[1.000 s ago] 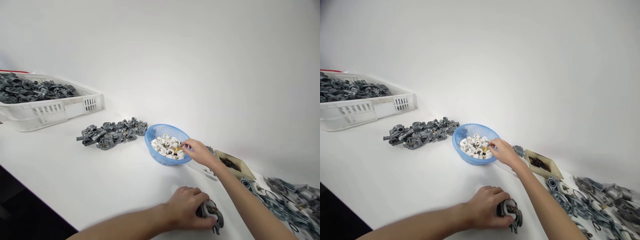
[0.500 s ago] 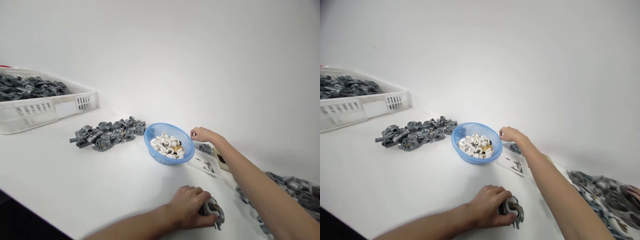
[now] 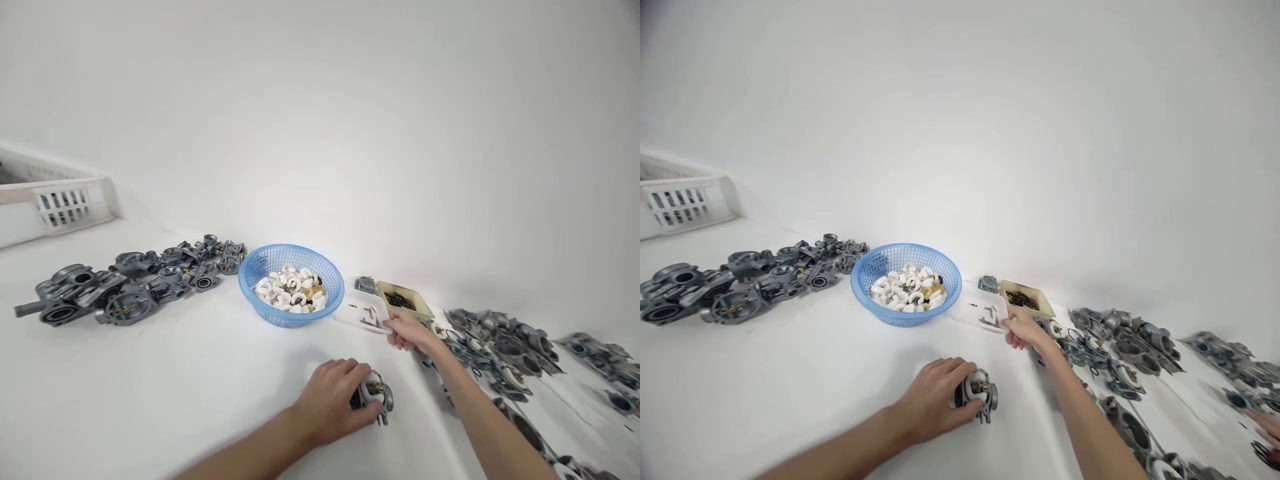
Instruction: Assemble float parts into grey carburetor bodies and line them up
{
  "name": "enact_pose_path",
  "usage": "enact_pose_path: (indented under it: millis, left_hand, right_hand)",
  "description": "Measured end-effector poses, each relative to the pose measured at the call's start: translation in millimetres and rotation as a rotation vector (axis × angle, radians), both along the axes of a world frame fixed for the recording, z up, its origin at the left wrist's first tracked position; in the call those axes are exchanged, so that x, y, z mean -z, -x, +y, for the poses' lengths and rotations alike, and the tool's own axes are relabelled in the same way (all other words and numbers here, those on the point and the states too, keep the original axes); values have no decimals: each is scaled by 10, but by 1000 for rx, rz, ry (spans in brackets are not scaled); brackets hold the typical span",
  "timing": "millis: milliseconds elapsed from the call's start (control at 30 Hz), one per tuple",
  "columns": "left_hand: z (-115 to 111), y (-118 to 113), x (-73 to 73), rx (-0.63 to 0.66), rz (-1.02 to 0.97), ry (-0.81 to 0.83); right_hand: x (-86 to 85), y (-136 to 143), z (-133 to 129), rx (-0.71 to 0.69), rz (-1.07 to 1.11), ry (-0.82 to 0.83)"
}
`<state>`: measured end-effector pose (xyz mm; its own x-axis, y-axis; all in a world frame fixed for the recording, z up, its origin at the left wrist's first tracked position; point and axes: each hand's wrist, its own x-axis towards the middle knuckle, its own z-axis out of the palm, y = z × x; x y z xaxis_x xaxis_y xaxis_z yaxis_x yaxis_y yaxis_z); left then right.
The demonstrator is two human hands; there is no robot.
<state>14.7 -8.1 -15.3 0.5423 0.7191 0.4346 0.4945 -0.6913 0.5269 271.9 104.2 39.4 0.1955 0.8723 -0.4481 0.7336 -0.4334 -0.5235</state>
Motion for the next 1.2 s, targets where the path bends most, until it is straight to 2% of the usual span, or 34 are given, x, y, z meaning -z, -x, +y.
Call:
enact_pose_path:
  millis: [133, 333, 500, 667, 833, 1000, 1100, 1200]
  left_hand:
    - [-7, 6, -12, -6, -1, -13]
    - [3, 9, -8, -12, -1, -31]
    - [10, 11, 16, -1, 3, -42]
    - [26, 13, 48, -5, -16, -92]
    - [42, 15, 59, 0, -22, -128]
    - [41, 16, 79, -7, -33, -135]
    - [36, 13, 87, -1, -46, -130]
    - [31, 9, 84, 4, -45, -125]
  right_hand:
    - [291, -61, -241, 95, 245, -191]
    - [570, -110, -444, 174, 499, -460]
    - [713, -110, -520, 219, 583, -612]
    - [751, -110, -509, 192, 541, -616]
    - [685, -103, -543, 124, 382, -533]
    - [404, -254, -535, 16, 82, -517]
    - [185, -347, -393, -139, -71, -490]
    - [23, -356, -151, -326, -149, -362]
